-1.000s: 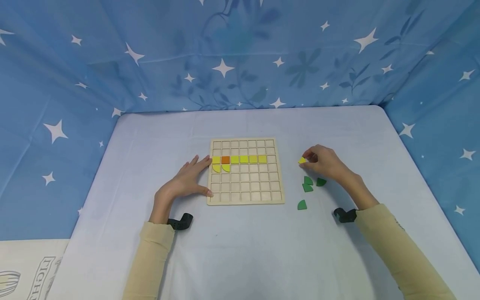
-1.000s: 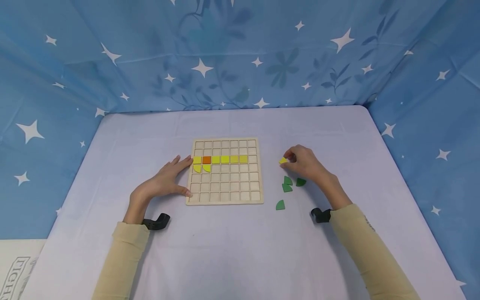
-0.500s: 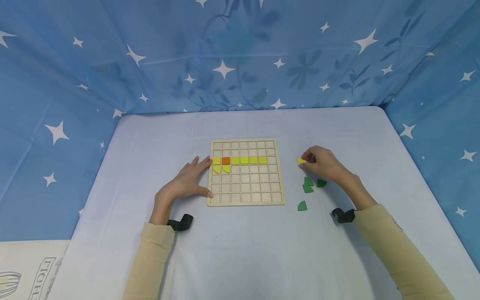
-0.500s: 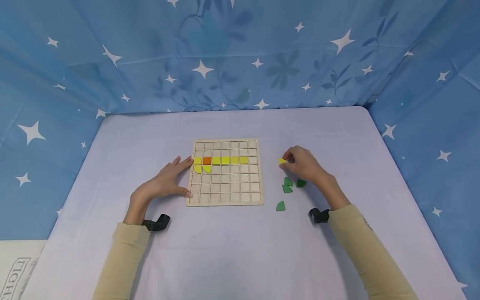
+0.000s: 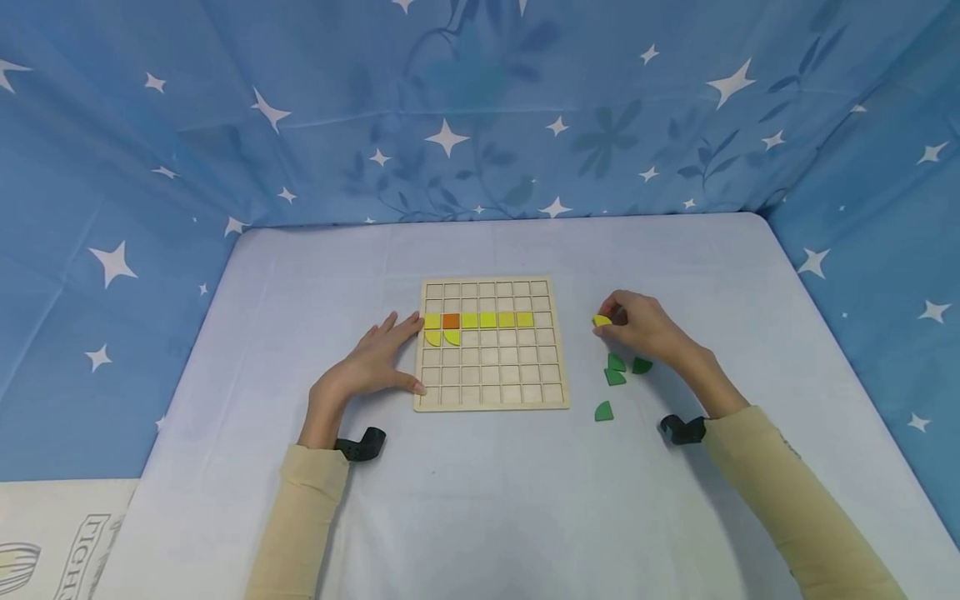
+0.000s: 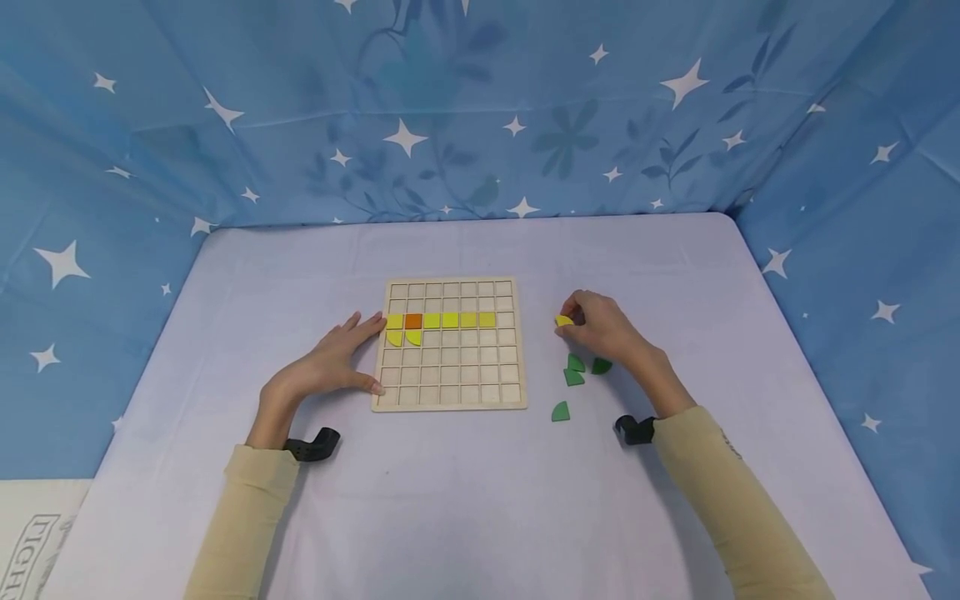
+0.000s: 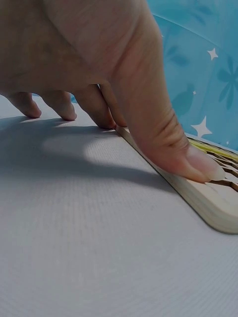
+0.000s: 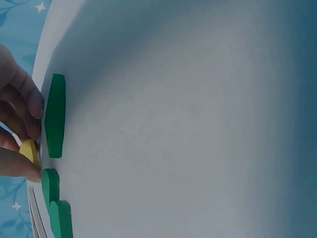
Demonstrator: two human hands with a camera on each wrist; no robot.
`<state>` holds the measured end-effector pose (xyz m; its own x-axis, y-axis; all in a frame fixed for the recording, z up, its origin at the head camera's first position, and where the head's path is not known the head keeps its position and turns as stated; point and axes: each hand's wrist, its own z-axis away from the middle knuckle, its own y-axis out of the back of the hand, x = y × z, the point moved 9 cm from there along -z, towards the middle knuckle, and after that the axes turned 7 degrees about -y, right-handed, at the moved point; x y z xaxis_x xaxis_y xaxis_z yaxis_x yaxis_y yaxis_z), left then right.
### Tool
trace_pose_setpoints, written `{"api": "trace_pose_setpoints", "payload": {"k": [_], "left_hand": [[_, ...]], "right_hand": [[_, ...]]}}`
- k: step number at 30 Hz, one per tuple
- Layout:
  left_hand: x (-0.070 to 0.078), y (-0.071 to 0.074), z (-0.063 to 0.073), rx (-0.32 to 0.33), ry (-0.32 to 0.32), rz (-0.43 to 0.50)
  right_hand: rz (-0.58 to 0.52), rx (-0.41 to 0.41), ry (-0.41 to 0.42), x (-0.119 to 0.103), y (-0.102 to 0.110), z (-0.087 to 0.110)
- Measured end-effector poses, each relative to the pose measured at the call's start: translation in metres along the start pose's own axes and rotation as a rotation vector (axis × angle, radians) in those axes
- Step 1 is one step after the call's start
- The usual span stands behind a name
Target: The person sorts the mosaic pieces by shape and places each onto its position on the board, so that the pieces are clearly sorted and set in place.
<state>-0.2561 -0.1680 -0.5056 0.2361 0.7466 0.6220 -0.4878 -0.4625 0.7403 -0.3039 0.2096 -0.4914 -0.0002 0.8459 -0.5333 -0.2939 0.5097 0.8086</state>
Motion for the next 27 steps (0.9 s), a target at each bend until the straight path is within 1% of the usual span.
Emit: {"api": "trace_pose_setpoints", "payload": {"k": [4, 8, 12, 16, 20, 27], "left_hand": [[0.001, 0.000, 0.000, -0.002, -0.010, -0.007], [0.001, -0.001, 0.000, -0.005, -0.005, -0.002], [0.001, 0.000, 0.000, -0.003, -0.001, 0.008], [0.003, 0.001, 0.001, 0.000, -0.012, 0.007], [0.003, 0.001, 0.002, 0.003, -0.010, 0.004], [0.002, 0.001, 0.001, 0.003, -0.008, 0.001]], "right_hand": [[-0.008, -0.006, 0.018, -0.002, -0.002, 0.000], [0.001, 0.003, 0.060, -0.007, -0.003, 0.000], [0.007, 0.031, 0.088, -0.013, -0.001, -0.002], [-0.007, 0.066, 0.114, -0.019, 0.002, -0.003], [-0.013, 0.085, 0.157, -0.029, 0.004, -0.004], [-0.017, 0.060, 0.194, -0.047, 0.000, -0.005]]}}
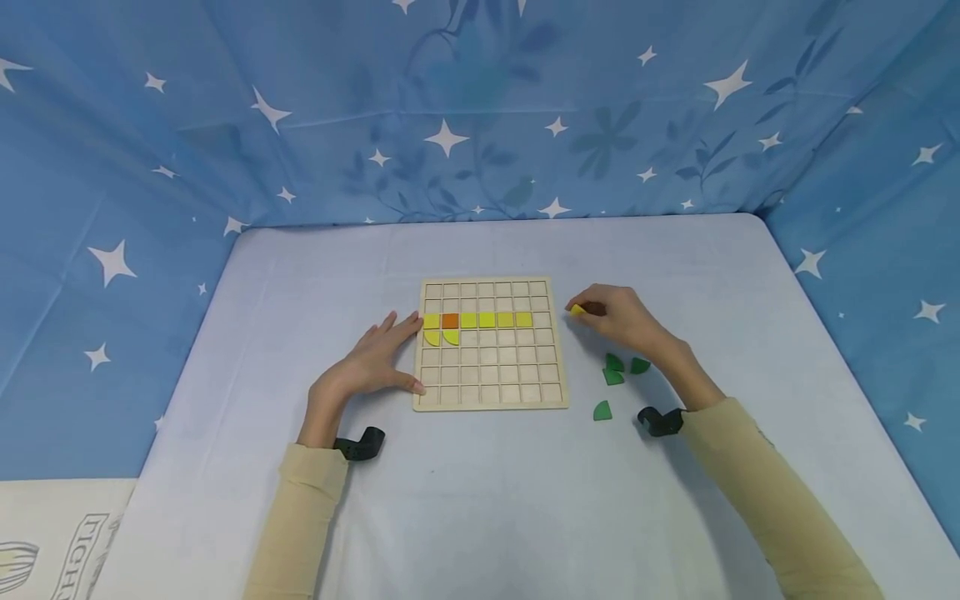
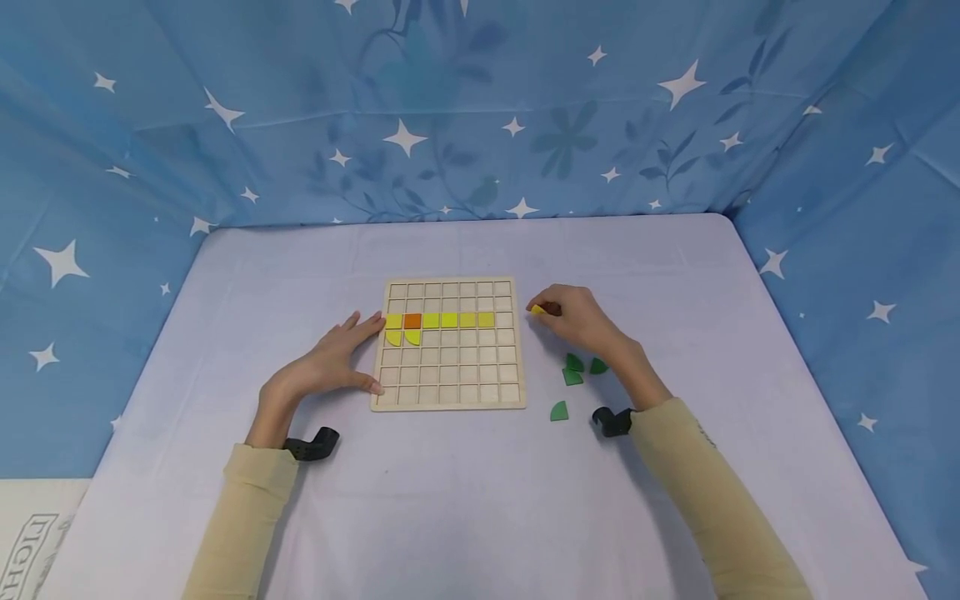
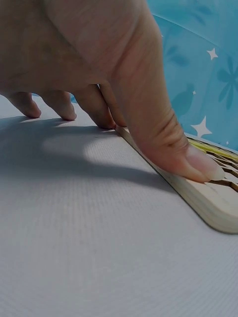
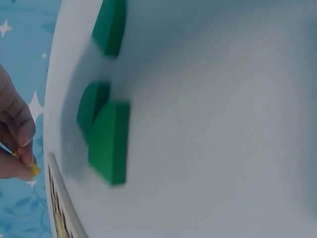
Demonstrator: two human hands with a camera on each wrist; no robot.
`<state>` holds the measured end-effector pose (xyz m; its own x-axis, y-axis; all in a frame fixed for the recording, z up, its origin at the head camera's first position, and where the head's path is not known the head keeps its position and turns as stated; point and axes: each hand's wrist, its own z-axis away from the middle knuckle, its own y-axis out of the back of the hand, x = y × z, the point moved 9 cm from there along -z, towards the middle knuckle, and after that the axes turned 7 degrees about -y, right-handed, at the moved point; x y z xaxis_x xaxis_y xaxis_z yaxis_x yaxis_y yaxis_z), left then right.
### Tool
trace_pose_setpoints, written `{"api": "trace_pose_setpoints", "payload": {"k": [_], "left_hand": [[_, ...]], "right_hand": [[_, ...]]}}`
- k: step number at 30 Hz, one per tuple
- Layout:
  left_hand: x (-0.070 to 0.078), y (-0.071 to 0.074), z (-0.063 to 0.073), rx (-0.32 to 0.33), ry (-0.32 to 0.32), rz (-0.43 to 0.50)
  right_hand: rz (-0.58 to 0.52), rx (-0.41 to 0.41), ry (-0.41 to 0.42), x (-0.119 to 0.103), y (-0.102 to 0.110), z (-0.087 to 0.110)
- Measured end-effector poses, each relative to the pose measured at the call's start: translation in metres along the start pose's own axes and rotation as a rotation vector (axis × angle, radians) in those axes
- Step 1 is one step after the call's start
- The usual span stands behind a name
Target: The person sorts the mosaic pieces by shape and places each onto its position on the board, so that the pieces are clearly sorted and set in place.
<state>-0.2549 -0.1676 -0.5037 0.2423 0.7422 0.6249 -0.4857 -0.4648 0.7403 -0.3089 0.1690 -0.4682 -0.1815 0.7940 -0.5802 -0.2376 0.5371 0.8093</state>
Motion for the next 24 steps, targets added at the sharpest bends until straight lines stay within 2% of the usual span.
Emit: {"api": "trace_pose_setpoints", "payload": {"k": [11, 24], "left_hand": [[-0.001, -0.001, -0.001, 0.002, -0.006, 0.005], [0.000, 0.000, 0.001, -0.003, 0.001, -0.001]], "right_hand": [[-0.112, -0.040, 0.067, -0.037, -0.012, -0.009], [-0.155, -0.116, 0.117, -0.070, -0.038, -0.022]]}}
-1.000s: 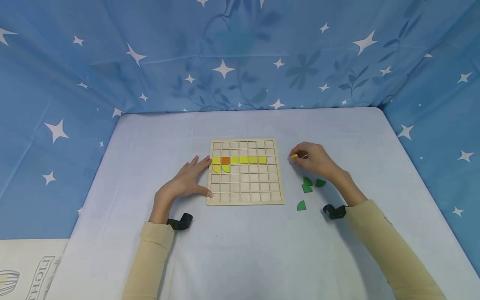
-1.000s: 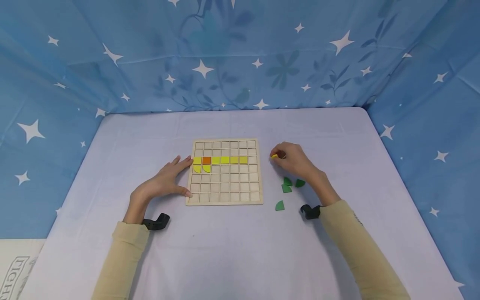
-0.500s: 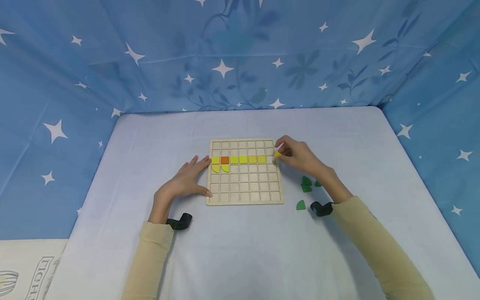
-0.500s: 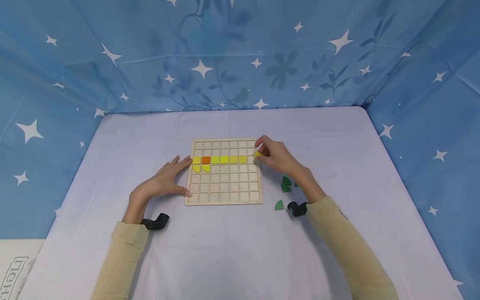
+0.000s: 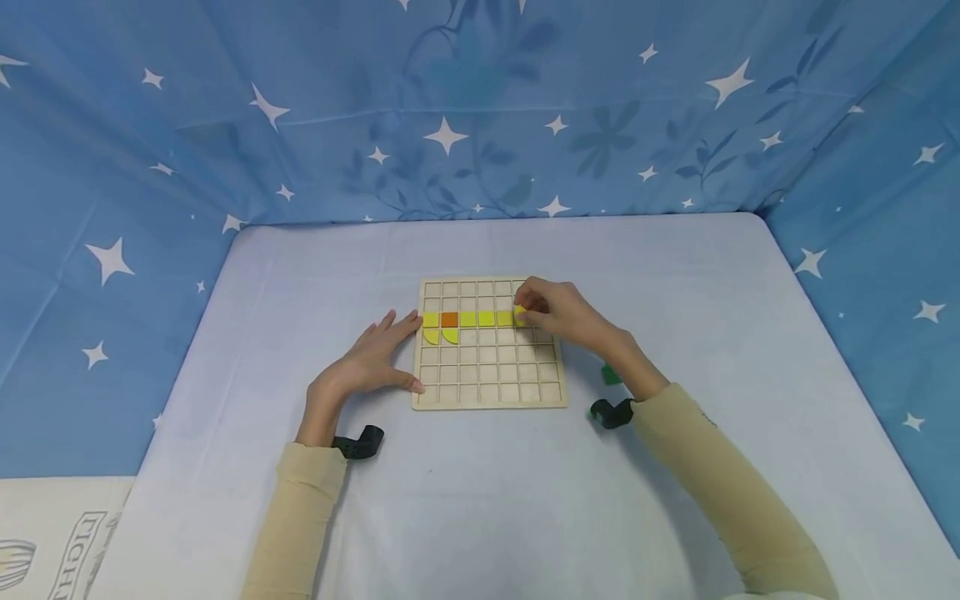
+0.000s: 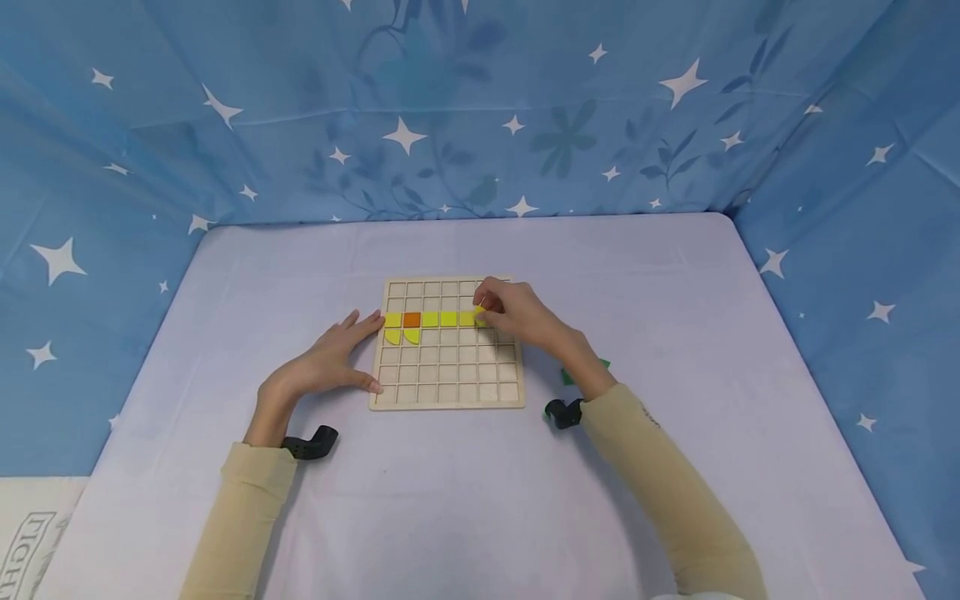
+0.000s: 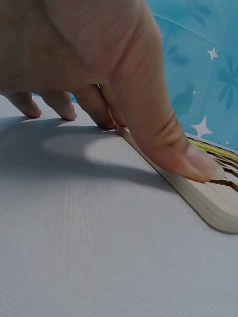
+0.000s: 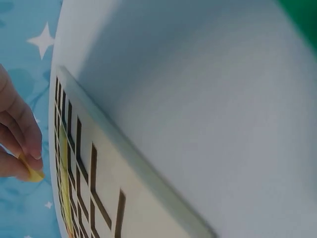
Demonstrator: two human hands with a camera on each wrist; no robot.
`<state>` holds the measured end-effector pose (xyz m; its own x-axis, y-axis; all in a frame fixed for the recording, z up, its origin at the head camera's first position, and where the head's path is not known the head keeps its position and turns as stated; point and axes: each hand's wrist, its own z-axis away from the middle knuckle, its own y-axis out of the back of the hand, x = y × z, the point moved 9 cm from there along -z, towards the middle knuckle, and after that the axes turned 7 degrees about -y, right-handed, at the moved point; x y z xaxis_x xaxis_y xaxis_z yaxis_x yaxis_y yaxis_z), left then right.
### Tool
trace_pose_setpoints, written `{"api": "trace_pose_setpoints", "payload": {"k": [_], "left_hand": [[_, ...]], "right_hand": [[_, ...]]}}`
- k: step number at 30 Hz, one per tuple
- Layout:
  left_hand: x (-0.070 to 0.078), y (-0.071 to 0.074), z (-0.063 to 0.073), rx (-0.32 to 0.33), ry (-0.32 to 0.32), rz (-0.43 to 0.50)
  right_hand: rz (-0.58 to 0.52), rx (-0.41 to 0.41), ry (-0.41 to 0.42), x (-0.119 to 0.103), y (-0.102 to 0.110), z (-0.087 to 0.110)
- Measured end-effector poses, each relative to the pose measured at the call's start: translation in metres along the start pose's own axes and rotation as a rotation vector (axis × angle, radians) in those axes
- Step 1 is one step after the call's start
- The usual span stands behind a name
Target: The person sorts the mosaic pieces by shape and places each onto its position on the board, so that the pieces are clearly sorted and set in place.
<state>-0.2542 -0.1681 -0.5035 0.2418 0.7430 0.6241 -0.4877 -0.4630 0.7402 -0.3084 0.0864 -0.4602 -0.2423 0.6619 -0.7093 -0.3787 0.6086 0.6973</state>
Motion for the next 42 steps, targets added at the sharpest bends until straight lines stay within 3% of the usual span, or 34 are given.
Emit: {"api": "trace_pose_setpoints", "payload": {"k": [12, 20, 42], "left_hand": [[0.000, 0.000, 0.000, 0.000, -0.007, 0.001], [-0.001, 0.001, 0.000, -0.001, -0.001, 0.001], [-0.002, 0.001, -0.001, -0.008, 0.002, -0.001]], "right_hand": [[0.009, -0.080, 0.077, -0.027, -0.030, -0.016], [0.004, -0.135, 0.081, -0.039, -0.049, -0.027], [0.122, -0.198, 0.085, -0.044, -0.071, -0.036]]}}
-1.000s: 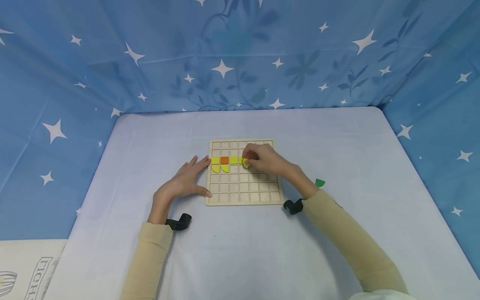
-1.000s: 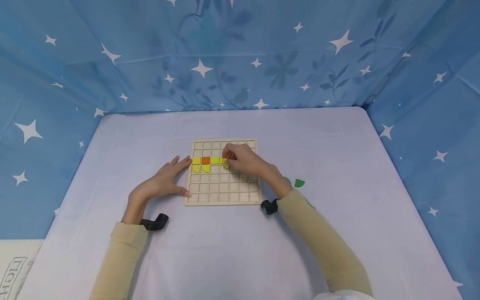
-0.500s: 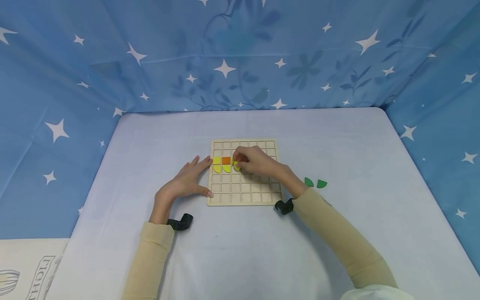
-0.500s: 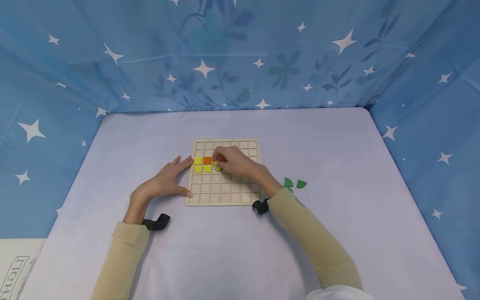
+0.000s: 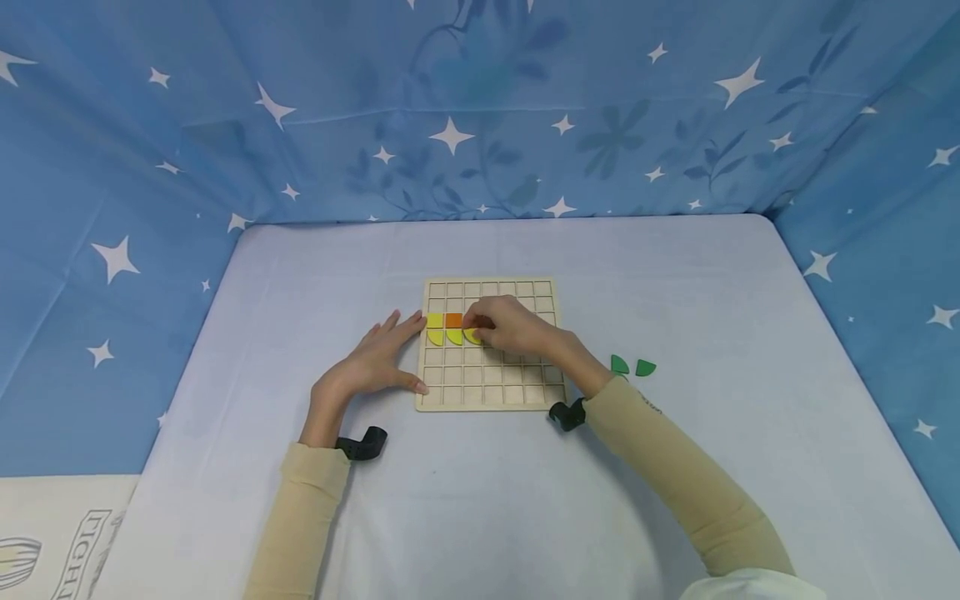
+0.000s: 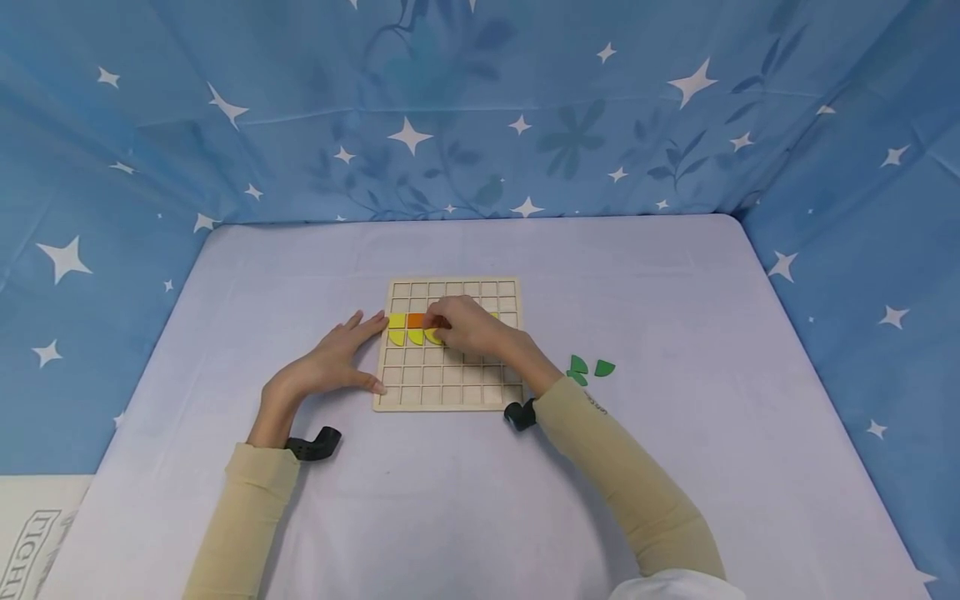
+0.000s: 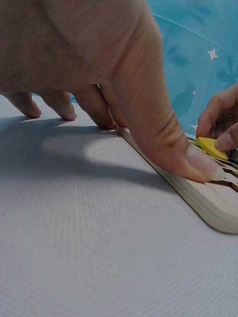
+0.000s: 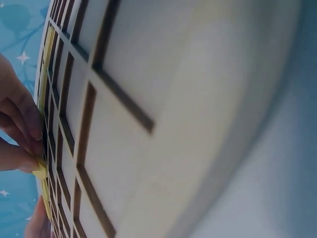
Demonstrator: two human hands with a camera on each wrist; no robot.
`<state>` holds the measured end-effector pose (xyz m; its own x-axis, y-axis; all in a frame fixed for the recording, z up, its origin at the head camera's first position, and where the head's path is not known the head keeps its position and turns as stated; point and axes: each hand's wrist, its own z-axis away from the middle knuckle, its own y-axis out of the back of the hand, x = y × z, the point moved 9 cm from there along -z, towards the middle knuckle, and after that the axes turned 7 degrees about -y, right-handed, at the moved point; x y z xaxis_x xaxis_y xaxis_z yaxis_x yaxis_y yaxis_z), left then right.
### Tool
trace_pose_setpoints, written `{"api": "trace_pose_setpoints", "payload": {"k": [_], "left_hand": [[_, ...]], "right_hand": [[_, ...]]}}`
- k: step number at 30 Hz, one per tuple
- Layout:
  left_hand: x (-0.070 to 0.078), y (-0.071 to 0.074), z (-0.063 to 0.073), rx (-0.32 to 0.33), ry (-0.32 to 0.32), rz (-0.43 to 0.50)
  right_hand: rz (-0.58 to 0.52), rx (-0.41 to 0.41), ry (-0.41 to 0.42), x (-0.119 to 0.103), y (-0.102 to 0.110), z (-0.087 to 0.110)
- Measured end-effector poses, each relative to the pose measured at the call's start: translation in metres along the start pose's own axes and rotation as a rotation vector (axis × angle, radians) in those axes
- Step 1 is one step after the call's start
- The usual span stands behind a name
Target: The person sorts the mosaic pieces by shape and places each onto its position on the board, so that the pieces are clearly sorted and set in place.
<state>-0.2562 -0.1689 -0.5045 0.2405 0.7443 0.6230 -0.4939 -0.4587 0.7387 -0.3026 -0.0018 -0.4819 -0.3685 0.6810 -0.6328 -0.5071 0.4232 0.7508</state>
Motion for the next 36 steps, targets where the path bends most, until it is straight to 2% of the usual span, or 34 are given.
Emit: {"api": "trace_pose_setpoints", "payload": {"k": [6, 15, 24, 30, 36], "left_hand": [[0.000, 0.000, 0.001, 0.002, 0.005, -0.002], [0.000, 0.001, 0.001, 0.003, 0.002, 0.002], [-0.001, 0.000, 0.000, -0.003, 0.006, 0.009], [-0.001, -0.001, -0.001, 0.003, -0.001, 0.009], [0.000, 0.000, 0.001, 0.008, 0.000, 0.004]], "right_hand": [[0.057, 0.031, 0.041, -0.002, 0.001, 0.001], [0.032, 0.015, 0.057, -0.004, -0.001, 0.003], [0.060, 0.032, 0.057, -0.005, 0.002, 0.004], [0.044, 0.064, 0.063, 0.000, 0.006, 0.009], [-0.026, 0.114, 0.069, 0.006, 0.015, 0.025]]}}
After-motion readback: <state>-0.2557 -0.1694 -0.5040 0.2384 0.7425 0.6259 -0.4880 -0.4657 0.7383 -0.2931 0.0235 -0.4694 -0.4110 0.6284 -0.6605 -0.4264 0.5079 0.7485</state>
